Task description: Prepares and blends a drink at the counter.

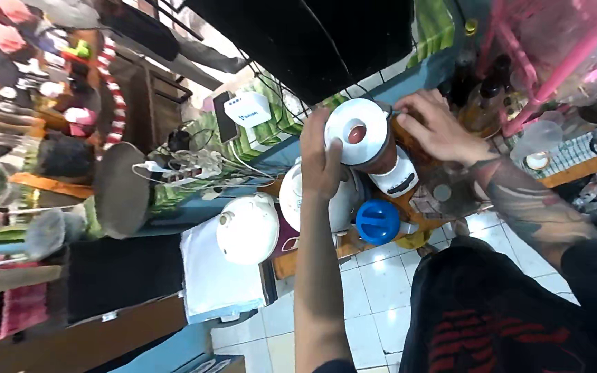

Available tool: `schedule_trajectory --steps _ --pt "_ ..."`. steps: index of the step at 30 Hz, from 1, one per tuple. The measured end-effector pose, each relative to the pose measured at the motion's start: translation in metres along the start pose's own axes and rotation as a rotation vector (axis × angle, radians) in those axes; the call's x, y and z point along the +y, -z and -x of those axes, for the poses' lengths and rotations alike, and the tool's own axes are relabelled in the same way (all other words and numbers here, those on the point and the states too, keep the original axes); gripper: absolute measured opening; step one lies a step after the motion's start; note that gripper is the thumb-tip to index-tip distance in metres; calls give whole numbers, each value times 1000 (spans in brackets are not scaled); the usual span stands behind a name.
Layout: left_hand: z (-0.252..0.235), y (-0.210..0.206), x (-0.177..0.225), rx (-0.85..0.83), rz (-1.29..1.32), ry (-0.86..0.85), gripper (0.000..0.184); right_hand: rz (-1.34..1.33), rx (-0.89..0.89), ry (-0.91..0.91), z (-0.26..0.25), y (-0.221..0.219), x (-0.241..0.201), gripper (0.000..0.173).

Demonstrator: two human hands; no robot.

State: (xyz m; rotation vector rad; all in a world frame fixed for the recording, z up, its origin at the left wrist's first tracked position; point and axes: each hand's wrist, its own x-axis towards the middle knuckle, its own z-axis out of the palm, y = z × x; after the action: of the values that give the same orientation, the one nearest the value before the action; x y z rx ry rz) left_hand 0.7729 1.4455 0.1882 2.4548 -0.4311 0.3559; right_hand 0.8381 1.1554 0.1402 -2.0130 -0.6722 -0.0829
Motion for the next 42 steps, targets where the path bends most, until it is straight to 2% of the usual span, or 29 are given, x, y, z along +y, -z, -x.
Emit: schedule_trajectory --steps 5,8,11,14,19,24,28,32,36,38,42 --pt "43 -5 -18 -92 1 -70 100 332 -247 34 -44 15 -22 60" --pt "47 -12 -24 -64 -60 -82 109 380 -339 -40 -55 11 -36 64" --pt "43 -21 -22 -5 -152 -40 106 421 -379 -127 -61 4 -46 63" --pt "43 -28 -20 53 -248 -12 95 465 -386 -147 -67 -2 -48 62" --pt "46 -34 -24 123 -294 -77 89 423 -454 -206 -75 1 -53 59" --pt "45 -32 -26 66 -280 -20 90 379 -455 -209 -78 0 -45 59" --pt "46 -33 -24 49 -263 33 93 264 -408 -239 -77 1 -59 50" --pt "48 -35 -25 85 -177 67 95 454 -387 -147 -94 9 -83 53" --pt "54 -45 -30 210 -6 50 95 609 -389 30 -106 10 -146 59" --pt "59 -52 -31 272 34 68 92 591 -393 137 -107 7 -176 64" --pt "66 -67 -36 408 -28 33 72 378 -281 406 -106 -1 -195 48"
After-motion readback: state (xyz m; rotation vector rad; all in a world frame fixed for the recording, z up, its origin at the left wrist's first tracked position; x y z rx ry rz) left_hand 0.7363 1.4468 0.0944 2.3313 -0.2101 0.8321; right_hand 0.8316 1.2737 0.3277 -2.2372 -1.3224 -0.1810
